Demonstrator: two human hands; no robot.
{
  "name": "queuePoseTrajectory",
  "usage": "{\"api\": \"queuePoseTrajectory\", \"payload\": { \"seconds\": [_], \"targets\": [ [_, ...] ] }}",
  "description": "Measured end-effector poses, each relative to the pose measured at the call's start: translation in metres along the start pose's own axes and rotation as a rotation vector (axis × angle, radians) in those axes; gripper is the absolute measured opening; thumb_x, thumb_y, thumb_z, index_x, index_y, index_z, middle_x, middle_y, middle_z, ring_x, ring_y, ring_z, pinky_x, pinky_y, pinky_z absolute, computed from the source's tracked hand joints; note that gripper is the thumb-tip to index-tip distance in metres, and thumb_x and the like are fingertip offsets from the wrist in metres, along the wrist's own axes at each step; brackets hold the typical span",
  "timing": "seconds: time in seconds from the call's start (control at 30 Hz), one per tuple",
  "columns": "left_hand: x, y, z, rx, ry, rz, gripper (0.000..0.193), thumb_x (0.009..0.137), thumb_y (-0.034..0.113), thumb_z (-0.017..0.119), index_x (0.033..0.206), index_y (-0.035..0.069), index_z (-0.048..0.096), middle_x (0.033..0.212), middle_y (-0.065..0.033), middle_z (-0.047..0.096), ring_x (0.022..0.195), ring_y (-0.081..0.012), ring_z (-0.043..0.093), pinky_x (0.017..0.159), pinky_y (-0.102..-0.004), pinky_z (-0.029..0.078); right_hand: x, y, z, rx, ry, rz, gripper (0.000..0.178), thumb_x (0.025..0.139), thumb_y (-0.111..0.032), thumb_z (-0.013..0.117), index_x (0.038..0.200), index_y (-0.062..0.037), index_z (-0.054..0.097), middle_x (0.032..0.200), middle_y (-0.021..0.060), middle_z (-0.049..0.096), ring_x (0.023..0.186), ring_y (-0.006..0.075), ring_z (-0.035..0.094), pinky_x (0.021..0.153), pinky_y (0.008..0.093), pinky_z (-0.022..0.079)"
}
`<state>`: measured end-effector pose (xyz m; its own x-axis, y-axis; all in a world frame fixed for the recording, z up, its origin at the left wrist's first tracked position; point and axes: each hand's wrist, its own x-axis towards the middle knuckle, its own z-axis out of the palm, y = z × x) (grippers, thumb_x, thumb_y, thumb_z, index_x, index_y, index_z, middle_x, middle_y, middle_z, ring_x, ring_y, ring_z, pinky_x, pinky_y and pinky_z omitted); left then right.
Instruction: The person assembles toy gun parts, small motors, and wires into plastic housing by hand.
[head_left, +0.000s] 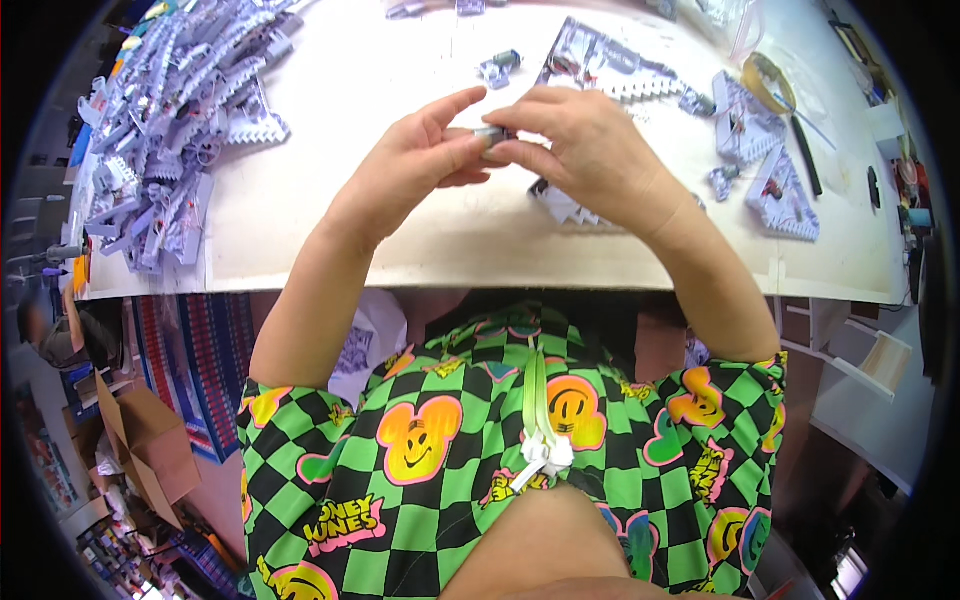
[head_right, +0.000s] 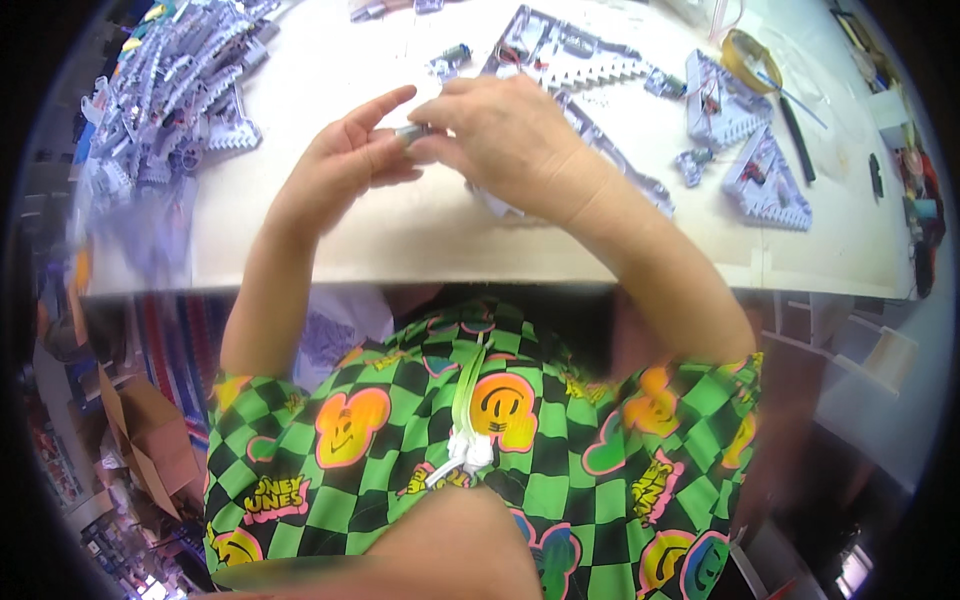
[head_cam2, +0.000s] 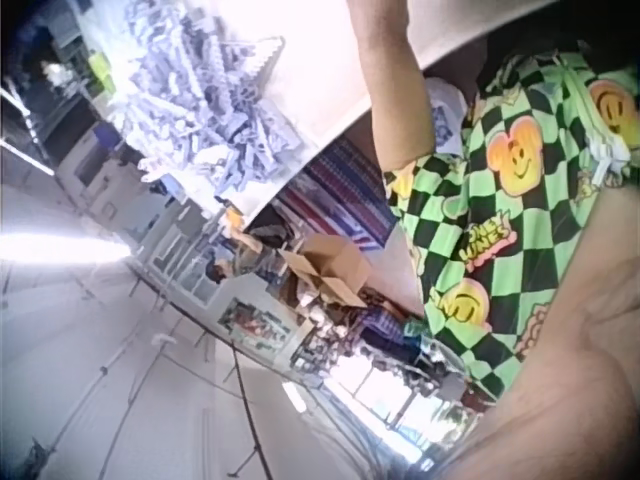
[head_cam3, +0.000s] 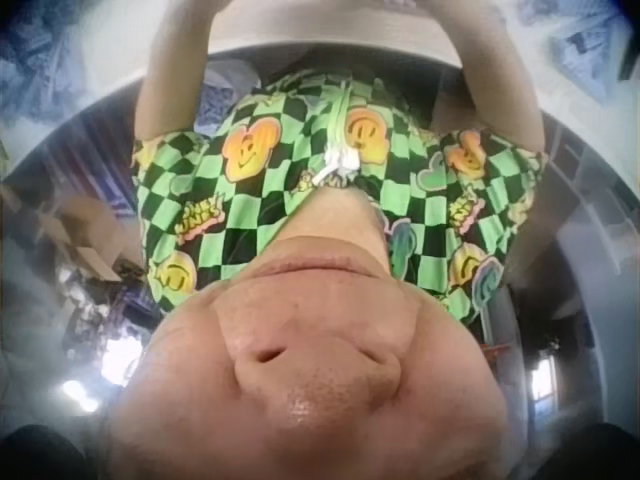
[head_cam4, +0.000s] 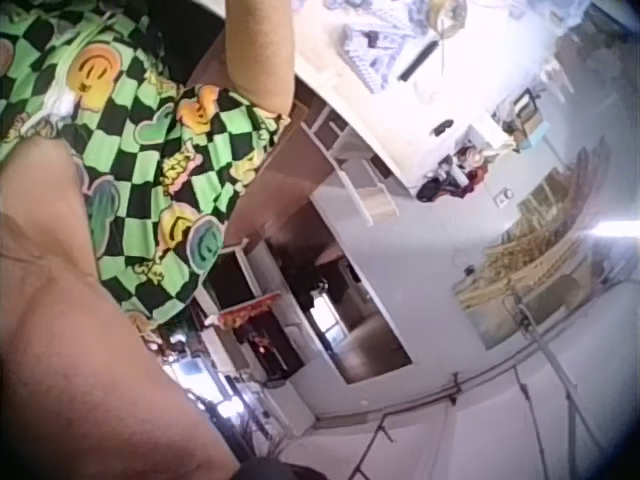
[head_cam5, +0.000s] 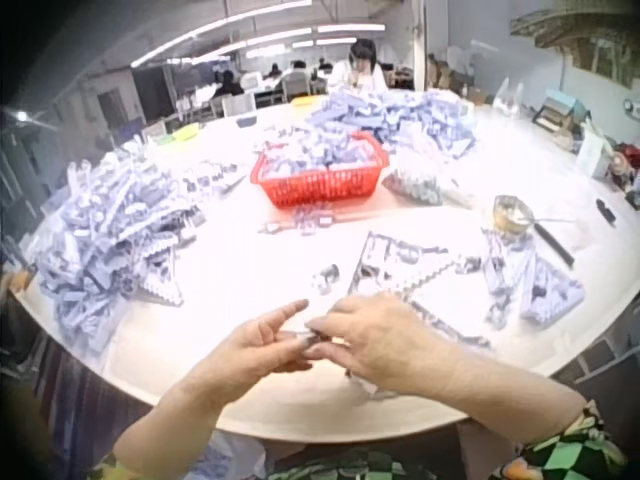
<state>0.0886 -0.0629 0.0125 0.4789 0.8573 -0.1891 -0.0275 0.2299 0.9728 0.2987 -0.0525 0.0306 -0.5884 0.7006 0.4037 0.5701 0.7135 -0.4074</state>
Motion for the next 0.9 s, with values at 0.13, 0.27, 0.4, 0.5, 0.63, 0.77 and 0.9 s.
{"api": "queuePoseTrajectory", "payload": {
  "seconds": [0.13,0.27,0.4,0.5,0.63,0.77,0.9],
  "targets": [
    [-0.005,0.025,0.002,0.090,0.031,0.017,0.060,0.094,0.022,0.060,0.143,0.002,0.033,0.103,-0.0100,0.067,0.095,-0.0164,0.066,0.084,-0.0283,0.053,0.004,-0.010,-0.020,0.177,-0.031,0.092,0.025,0.082,-0.026,0.066,0.095,-0.0050,0.069,0.087,0.0118,0.066,0.082,0.0286,0.064,0.074,0.0369,0.050],
    [0.024,0.041,-0.022,0.244,0.132,0.095,0.053,0.096,0.031,0.056,0.138,0.003,0.042,0.108,-0.0089,0.067,0.091,-0.0153,0.065,0.082,-0.0282,0.052,0.008,-0.009,-0.031,0.311,0.035,0.199,0.021,0.082,-0.021,0.067,0.094,-0.0046,0.068,0.087,0.0122,0.066,0.078,0.0255,0.064,0.071,0.0348,0.050],
    [0.098,0.044,-0.076,0.821,0.490,0.206,0.038,0.091,0.022,0.060,0.124,0.003,0.059,0.111,-0.0105,0.066,0.094,-0.0171,0.064,0.083,-0.0284,0.049,0.007,0.008,-0.029,0.427,0.112,0.229,0.018,0.082,-0.019,0.070,0.093,-0.0048,0.068,0.085,0.0101,0.066,0.074,0.0197,0.063,0.065,0.0302,0.050],
    [0.149,0.033,-0.111,1.014,0.633,0.250,0.034,0.088,0.019,0.062,0.119,0.005,0.062,0.114,-0.0132,0.065,0.099,-0.0231,0.063,0.089,-0.0321,0.048,0.003,0.018,-0.030,0.457,0.196,0.210,0.017,0.081,-0.016,0.071,0.092,-0.0035,0.067,0.083,0.0087,0.066,0.072,0.0180,0.062,0.062,0.0278,0.049],
    [0.190,0.017,-0.132,1.307,0.665,0.381,0.030,0.088,0.015,0.059,0.118,0.008,0.064,0.117,-0.0116,0.062,0.107,-0.0291,0.059,0.094,-0.0382,0.045,0.003,0.026,-0.038,0.415,0.123,0.237,0.015,0.081,-0.013,0.070,0.091,-0.0018,0.066,0.083,0.0102,0.065,0.071,0.0181,0.062,0.059,0.0285,0.049],
    [0.200,0.017,-0.127,1.405,0.622,0.407,0.028,0.090,0.015,0.058,0.117,0.012,0.064,0.114,-0.0101,0.063,0.105,-0.0296,0.059,0.092,-0.0373,0.045,0.002,0.034,-0.041,0.425,0.096,0.251,0.023,0.080,-0.006,0.071,0.102,-0.0012,0.067,0.087,0.0072,0.067,0.077,0.0126,0.064,0.061,0.0245,0.050],
    [0.183,0.014,-0.118,1.307,0.688,0.340,0.026,0.092,0.013,0.055,0.117,0.013,0.065,0.111,-0.0086,0.064,0.102,-0.0268,0.060,0.089,-0.0350,0.047,-0.003,0.036,-0.034,0.439,0.143,0.236,0.017,0.080,-0.010,0.069,0.094,-0.0012,0.065,0.083,0.0120,0.065,0.071,0.0209,0.064,0.062,0.0299,0.051]
  ]
}}
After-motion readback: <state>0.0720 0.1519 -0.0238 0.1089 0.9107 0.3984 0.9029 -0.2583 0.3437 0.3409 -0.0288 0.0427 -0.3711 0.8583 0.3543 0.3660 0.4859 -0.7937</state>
